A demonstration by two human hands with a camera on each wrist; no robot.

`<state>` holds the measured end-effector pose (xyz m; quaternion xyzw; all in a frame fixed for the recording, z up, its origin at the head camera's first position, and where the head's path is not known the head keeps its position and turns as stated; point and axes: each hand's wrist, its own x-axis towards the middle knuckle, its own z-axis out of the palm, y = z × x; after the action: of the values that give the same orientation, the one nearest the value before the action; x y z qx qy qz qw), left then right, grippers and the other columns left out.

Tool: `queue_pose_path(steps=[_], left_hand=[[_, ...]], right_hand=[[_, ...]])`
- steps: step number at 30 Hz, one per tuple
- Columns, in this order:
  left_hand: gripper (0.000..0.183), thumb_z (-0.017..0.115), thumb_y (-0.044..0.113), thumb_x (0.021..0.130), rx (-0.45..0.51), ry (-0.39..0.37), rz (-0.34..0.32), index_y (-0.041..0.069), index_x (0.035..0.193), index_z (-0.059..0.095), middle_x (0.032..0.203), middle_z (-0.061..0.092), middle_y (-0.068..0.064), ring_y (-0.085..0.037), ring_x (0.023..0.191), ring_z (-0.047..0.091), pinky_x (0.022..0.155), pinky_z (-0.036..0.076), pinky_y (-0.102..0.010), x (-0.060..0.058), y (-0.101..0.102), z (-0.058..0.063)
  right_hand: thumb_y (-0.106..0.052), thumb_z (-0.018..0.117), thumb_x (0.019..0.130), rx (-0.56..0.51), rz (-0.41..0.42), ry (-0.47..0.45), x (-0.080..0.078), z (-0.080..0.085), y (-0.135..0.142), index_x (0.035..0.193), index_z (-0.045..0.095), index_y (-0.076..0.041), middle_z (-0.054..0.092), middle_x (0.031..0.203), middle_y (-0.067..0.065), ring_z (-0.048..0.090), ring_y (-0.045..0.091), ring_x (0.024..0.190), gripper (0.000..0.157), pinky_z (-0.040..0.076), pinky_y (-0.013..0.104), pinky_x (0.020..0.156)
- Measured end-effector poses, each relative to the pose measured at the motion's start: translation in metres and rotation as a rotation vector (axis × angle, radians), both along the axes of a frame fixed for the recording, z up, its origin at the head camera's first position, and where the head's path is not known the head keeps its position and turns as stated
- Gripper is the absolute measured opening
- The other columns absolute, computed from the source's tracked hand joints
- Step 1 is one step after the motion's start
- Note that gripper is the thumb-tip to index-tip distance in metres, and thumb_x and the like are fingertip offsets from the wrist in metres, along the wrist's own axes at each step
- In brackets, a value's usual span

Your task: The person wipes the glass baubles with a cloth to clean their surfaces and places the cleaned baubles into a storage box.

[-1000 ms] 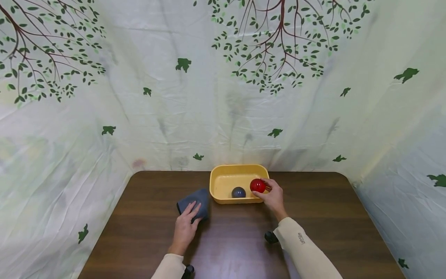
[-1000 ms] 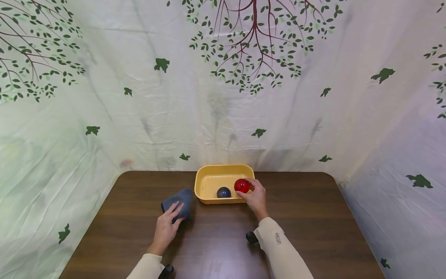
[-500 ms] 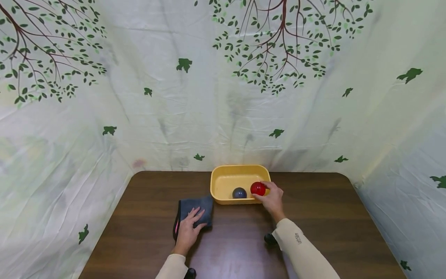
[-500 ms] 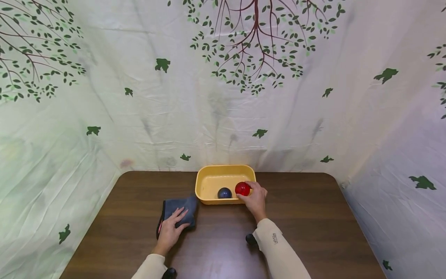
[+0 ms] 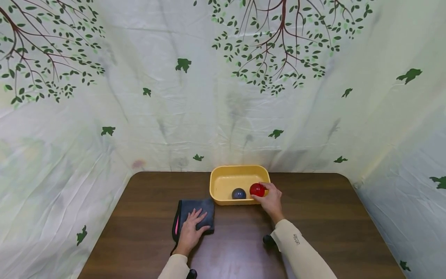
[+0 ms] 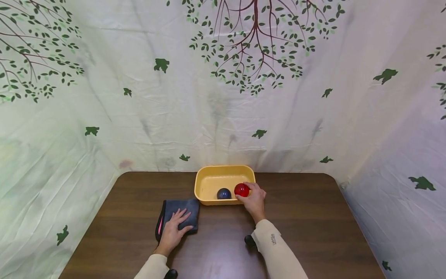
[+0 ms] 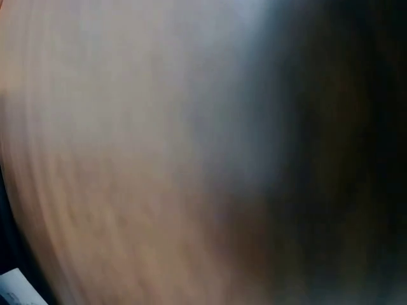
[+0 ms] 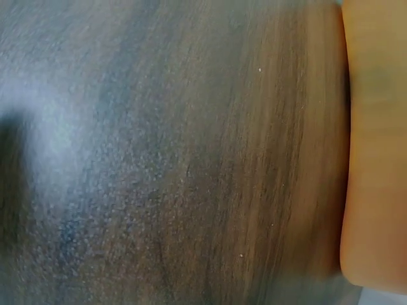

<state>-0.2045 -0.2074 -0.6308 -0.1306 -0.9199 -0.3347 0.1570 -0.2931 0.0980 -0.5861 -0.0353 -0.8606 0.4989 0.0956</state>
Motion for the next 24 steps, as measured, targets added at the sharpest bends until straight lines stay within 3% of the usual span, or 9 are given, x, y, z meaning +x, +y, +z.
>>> queue_pose_path(steps=[4, 10, 17, 24], left_hand=[[0.05, 0.081, 0.024, 0.074, -0.051, -0.067, -0.028, 0.003, 0.118, 0.068, 0.132, 0.056, -0.022, -0.047, 0.13, 0.04, 0.108, 0.026, -0.058, 0.0, -0.002, 0.0], [0.057, 0.081, 0.028, 0.074, -0.063, -0.128, -0.068, 0.002, 0.122, 0.066, 0.137, 0.051, -0.023, -0.048, 0.133, 0.034, 0.11, 0.022, -0.057, 0.002, -0.005, 0.003], [0.064, 0.079, 0.037, 0.077, -0.094, -0.203, -0.112, 0.001, 0.128, 0.061, 0.142, 0.044, -0.025, -0.05, 0.136, 0.027, 0.111, 0.017, -0.06, 0.001, -0.007, 0.007], [0.066, 0.078, 0.038, 0.077, -0.127, -0.222, -0.132, 0.002, 0.13, 0.06, 0.144, 0.042, -0.026, -0.051, 0.136, 0.025, 0.111, 0.016, -0.061, 0.003, -0.008, 0.01]], right_hand=[[-0.018, 0.083, 0.074, -0.006, -0.006, 0.012, 0.002, 0.0, -0.001, 0.118, 0.066, -0.006, 0.058, 0.123, 0.015, 0.04, 0.037, 0.119, 0.049, 0.041, 0.058, 0.097], [-0.014, 0.082, 0.076, -0.012, -0.017, 0.089, 0.004, -0.004, -0.001, 0.111, 0.069, -0.002, 0.063, 0.112, 0.015, 0.051, 0.035, 0.108, 0.039, 0.029, 0.057, 0.103], [-0.012, 0.084, 0.074, -0.069, 0.001, 0.193, 0.004, -0.003, 0.0, 0.11, 0.068, 0.002, 0.064, 0.109, 0.019, 0.056, 0.036, 0.103, 0.042, 0.044, 0.052, 0.095], [-0.009, 0.083, 0.074, -0.082, 0.011, 0.216, 0.004, -0.001, 0.001, 0.111, 0.069, 0.001, 0.065, 0.111, 0.017, 0.057, 0.034, 0.105, 0.04, 0.044, 0.05, 0.096]])
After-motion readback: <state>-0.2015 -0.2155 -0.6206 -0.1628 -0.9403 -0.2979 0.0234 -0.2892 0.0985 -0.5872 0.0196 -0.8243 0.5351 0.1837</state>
